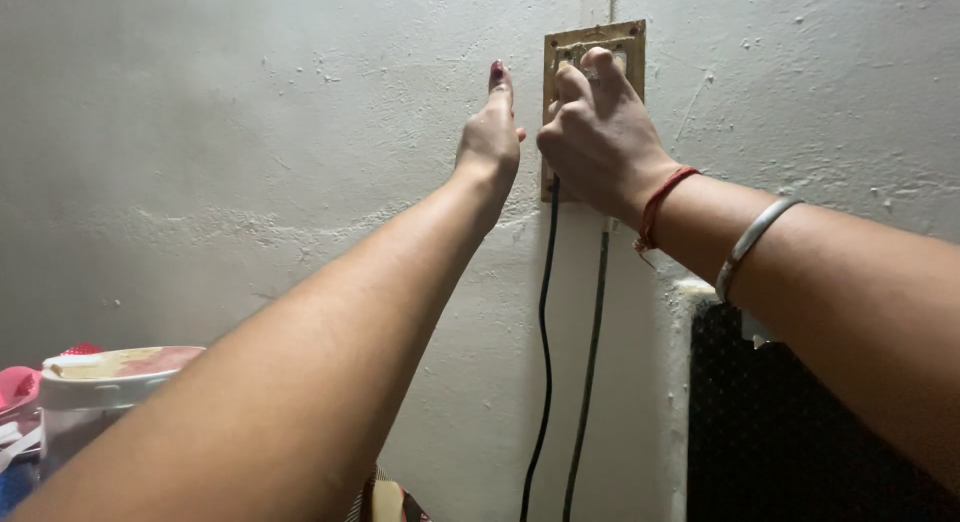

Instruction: Plug in an electric hand mixer and use it to whip cream in a bowl.

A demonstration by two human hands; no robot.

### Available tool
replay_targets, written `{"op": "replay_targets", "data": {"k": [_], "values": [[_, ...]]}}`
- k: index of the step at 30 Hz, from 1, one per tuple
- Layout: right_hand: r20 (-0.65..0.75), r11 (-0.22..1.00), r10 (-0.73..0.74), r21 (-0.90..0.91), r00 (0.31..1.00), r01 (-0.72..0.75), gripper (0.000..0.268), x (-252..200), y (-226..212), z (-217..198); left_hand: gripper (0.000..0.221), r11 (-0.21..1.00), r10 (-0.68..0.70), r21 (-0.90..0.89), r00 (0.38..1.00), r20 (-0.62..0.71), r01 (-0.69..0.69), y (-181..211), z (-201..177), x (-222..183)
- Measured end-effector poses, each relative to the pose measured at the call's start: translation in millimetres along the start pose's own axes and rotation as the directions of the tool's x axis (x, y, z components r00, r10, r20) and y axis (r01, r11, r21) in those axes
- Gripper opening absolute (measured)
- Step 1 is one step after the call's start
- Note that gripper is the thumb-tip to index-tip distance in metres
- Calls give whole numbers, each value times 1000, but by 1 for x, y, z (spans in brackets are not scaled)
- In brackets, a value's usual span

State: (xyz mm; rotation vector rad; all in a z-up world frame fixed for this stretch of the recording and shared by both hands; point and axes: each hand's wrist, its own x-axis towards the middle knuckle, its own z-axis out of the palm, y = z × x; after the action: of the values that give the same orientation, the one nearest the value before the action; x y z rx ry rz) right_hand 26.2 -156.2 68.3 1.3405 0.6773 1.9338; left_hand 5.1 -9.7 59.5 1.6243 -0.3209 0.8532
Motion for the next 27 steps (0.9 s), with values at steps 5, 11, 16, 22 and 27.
{"op": "replay_targets", "data": {"k": [5, 11, 16, 22, 27], "values": [[41, 998, 3, 66, 999, -6, 21, 4, -1, -9, 89, 998, -31, 57, 996, -78, 36, -2, 3, 4], [7, 999, 36, -7, 999, -36, 27, -4, -5, 8, 90, 996, -39, 77, 995, -89, 46, -17, 5, 2], [103, 997, 20, 77, 994, -28, 14, 2, 9, 10, 76, 980, 116, 176, 986, -117, -94, -7, 14, 20], [449, 956, -46, 278, 892, -91, 25, -4, 42, 6, 60, 970, 166, 176, 986, 19, -166, 14, 19, 45], [376, 865, -48, 479, 925, -151, 51, -20, 55, -14, 48, 543, 591, 644, 790, 164, -539, 1, 27, 79]]}}
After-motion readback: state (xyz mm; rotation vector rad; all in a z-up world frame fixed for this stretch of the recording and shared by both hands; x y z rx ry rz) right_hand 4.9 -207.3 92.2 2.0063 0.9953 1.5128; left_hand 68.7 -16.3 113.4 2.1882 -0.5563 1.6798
